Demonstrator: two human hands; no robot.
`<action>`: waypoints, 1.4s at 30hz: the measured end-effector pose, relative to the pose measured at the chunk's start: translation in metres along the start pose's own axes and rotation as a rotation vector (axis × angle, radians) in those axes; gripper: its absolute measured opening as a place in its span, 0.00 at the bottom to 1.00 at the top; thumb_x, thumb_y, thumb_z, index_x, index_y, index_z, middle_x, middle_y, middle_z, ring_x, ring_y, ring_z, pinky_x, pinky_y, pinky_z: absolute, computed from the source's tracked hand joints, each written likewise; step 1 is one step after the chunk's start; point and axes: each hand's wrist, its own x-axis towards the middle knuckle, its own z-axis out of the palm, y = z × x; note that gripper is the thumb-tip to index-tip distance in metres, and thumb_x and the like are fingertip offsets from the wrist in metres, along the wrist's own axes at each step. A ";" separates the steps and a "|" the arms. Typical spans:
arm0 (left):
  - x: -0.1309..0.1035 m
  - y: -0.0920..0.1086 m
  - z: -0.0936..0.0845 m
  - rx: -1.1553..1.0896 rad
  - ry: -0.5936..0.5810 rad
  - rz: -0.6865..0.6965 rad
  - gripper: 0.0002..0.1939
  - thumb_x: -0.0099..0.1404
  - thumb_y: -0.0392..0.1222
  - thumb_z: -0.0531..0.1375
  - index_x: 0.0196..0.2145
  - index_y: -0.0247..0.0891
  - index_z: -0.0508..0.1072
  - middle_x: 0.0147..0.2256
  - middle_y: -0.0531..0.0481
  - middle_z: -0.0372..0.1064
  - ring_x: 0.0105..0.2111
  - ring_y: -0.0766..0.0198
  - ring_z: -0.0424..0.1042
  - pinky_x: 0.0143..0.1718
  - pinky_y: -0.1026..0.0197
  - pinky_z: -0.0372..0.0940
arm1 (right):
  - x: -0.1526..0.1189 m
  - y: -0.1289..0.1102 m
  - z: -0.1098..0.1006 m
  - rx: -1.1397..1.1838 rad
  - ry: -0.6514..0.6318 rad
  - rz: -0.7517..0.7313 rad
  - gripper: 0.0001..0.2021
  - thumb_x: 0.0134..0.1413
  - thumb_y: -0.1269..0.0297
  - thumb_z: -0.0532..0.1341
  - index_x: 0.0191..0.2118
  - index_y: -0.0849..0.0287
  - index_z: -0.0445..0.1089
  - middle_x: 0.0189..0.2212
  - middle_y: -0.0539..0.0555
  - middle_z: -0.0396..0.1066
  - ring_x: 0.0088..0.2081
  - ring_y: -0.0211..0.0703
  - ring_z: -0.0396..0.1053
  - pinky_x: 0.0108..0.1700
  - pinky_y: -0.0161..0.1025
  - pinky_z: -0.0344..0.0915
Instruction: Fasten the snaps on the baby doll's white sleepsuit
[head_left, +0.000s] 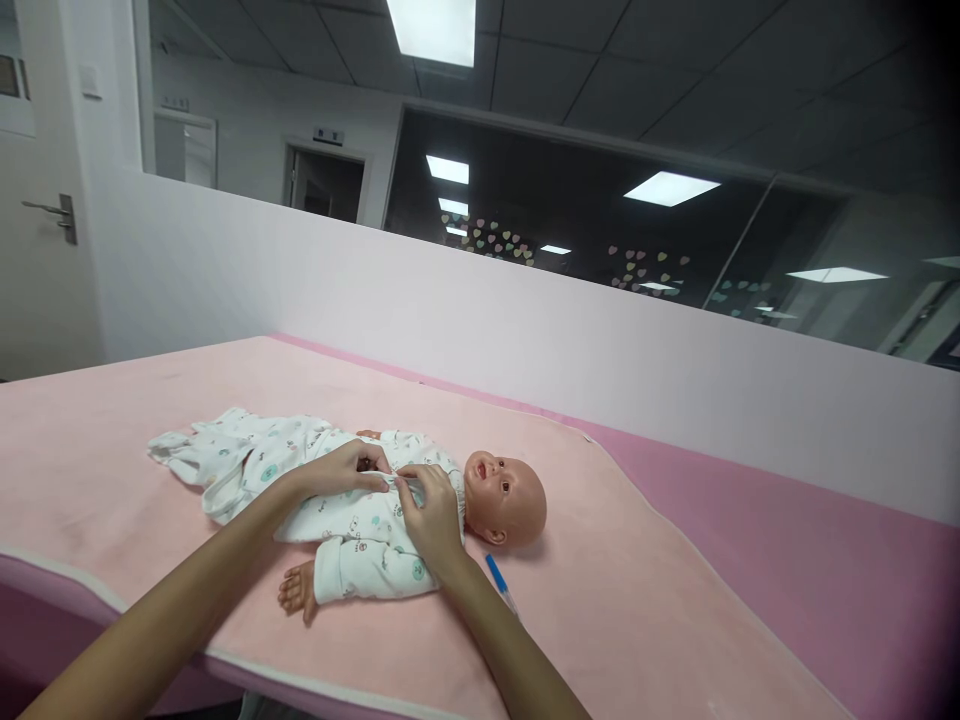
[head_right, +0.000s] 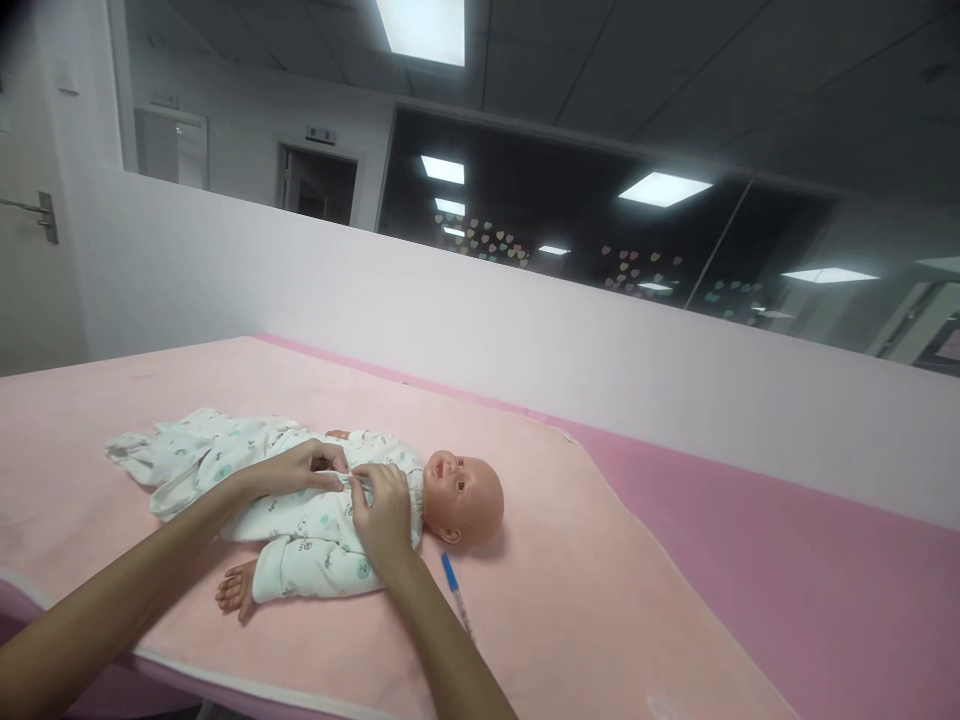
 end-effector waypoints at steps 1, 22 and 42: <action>0.000 -0.001 0.000 0.000 0.000 0.000 0.14 0.53 0.49 0.61 0.30 0.34 0.70 0.24 0.55 0.60 0.25 0.71 0.57 0.26 0.67 0.52 | 0.000 0.000 0.000 0.003 -0.001 -0.001 0.04 0.52 0.68 0.56 0.33 0.56 0.68 0.31 0.49 0.71 0.36 0.40 0.64 0.40 0.38 0.58; -0.002 -0.001 0.003 -0.032 0.052 0.016 0.12 0.52 0.46 0.62 0.30 0.35 0.74 0.26 0.51 0.66 0.27 0.69 0.60 0.29 0.66 0.55 | -0.002 -0.003 0.000 0.017 0.011 0.028 0.09 0.49 0.73 0.56 0.37 0.56 0.68 0.33 0.51 0.70 0.38 0.42 0.65 0.41 0.39 0.59; -0.004 0.012 0.008 -0.028 -0.002 -0.016 0.16 0.58 0.53 0.53 0.28 0.36 0.66 0.23 0.55 0.54 0.25 0.70 0.52 0.26 0.66 0.48 | -0.005 -0.001 0.003 -0.037 0.103 0.040 0.05 0.52 0.69 0.54 0.31 0.57 0.67 0.29 0.52 0.69 0.35 0.41 0.64 0.38 0.39 0.59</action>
